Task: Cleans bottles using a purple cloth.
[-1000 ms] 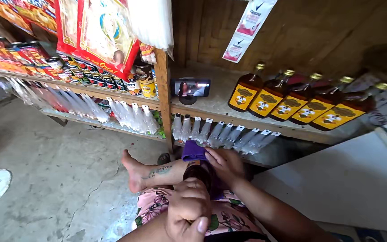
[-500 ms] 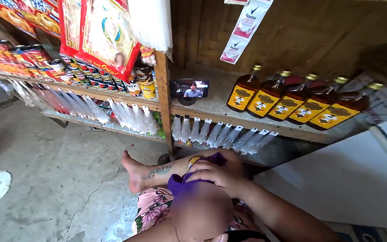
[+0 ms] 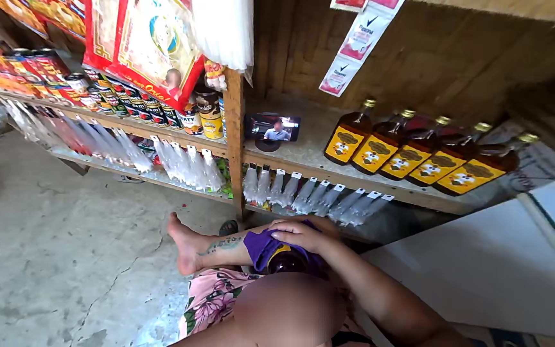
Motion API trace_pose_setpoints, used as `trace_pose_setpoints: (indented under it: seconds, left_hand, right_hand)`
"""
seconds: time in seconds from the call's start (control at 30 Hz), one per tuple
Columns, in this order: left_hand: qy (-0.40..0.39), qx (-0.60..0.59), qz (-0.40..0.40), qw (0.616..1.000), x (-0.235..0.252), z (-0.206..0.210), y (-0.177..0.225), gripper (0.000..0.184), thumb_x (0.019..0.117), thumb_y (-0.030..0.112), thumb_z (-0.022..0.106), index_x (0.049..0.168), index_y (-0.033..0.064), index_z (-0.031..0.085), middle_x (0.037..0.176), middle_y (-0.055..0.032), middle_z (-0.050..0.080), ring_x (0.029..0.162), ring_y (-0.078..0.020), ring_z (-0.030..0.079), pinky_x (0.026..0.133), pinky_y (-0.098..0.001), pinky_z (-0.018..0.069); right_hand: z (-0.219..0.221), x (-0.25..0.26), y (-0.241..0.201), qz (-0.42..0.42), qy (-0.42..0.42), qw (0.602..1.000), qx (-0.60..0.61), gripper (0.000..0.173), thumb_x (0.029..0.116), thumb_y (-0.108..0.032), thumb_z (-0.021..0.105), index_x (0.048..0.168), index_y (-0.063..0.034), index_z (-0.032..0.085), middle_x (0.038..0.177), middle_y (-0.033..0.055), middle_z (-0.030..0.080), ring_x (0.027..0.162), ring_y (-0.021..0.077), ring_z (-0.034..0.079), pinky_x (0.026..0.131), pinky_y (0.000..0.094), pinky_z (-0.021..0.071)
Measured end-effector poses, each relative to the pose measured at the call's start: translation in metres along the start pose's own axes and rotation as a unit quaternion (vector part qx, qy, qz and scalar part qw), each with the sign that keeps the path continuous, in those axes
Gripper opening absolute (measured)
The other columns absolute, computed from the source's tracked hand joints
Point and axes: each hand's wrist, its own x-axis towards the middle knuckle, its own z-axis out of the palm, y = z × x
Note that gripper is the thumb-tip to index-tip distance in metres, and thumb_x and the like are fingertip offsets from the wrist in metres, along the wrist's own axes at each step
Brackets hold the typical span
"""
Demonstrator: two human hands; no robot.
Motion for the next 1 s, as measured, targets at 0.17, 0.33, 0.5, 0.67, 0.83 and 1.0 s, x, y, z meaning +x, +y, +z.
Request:
trace_pose_setpoints:
  seconds: [0.17,0.33,0.5,0.67,0.83,1.0]
  left_hand:
    - [0.015,0.007,-0.002,1.000,0.000,0.002,-0.001,0.033,0.1052,0.035,0.051,0.082,0.0131,0.058,0.070,-0.0046,0.059,0.071,-0.0186,0.060,0.078,-0.0335,0.0518]
    - [0.020,0.006,-0.012,1.000,-0.002,0.002,0.001,0.025,0.1046,0.031,0.052,0.090,0.0125,0.061,0.075,-0.0043,0.062,0.074,-0.0177,0.061,0.081,-0.0324,0.0517]
    - [0.014,0.003,-0.016,1.000,-0.001,0.001,0.002,0.022,0.1051,0.029,0.050,0.096,0.0128,0.062,0.078,-0.0041,0.064,0.076,-0.0172,0.061,0.083,-0.0319,0.0509]
    - [0.012,0.013,-0.009,1.000,-0.002,0.001,0.003,0.023,0.1055,0.029,0.049,0.096,0.0128,0.063,0.076,-0.0047,0.063,0.074,-0.0179,0.061,0.081,-0.0328,0.0512]
    - [0.002,0.023,-0.005,1.000,-0.002,-0.002,0.002,0.027,0.1058,0.029,0.047,0.095,0.0122,0.065,0.075,-0.0057,0.063,0.073,-0.0192,0.061,0.078,-0.0331,0.0502]
    - [0.008,0.025,-0.007,1.000,-0.001,-0.006,0.004,0.026,0.1055,0.030,0.049,0.097,0.0120,0.066,0.077,-0.0065,0.064,0.074,-0.0200,0.061,0.080,-0.0336,0.0505]
  right_hand:
    - [-0.004,0.005,0.012,0.036,0.015,0.999,-0.006,0.034,0.1062,-0.016,0.046,0.119,0.0063,0.068,0.126,0.0143,0.063,0.119,0.0081,0.056,0.105,0.0232,0.0426]
    - [-0.006,0.011,0.014,0.063,0.019,0.998,-0.008,0.031,0.1057,-0.016,0.049,0.118,0.0049,0.068,0.124,0.0126,0.064,0.115,0.0060,0.057,0.102,0.0221,0.0443]
    - [-0.011,0.022,0.015,0.113,0.001,0.992,-0.046,0.030,0.1041,-0.019,0.055,0.121,0.0015,0.068,0.125,0.0127,0.064,0.115,0.0092,0.058,0.102,0.0255,0.0453]
    - [-0.017,0.041,0.015,0.148,-0.048,0.975,-0.160,0.032,0.1040,-0.020,0.057,0.126,0.0014,0.066,0.133,0.0209,0.062,0.127,0.0257,0.056,0.111,0.0396,0.0408]
    - [-0.020,0.056,0.013,0.205,-0.070,0.925,-0.312,0.035,0.1070,-0.027,0.051,0.133,-0.0083,0.064,0.142,0.0185,0.058,0.132,0.0325,0.055,0.112,0.0524,0.0413]
    - [-0.038,0.045,0.006,0.163,0.004,0.904,-0.394,0.033,0.1067,-0.028,0.052,0.131,-0.0126,0.068,0.135,0.0163,0.063,0.124,0.0339,0.061,0.106,0.0547,0.0474]
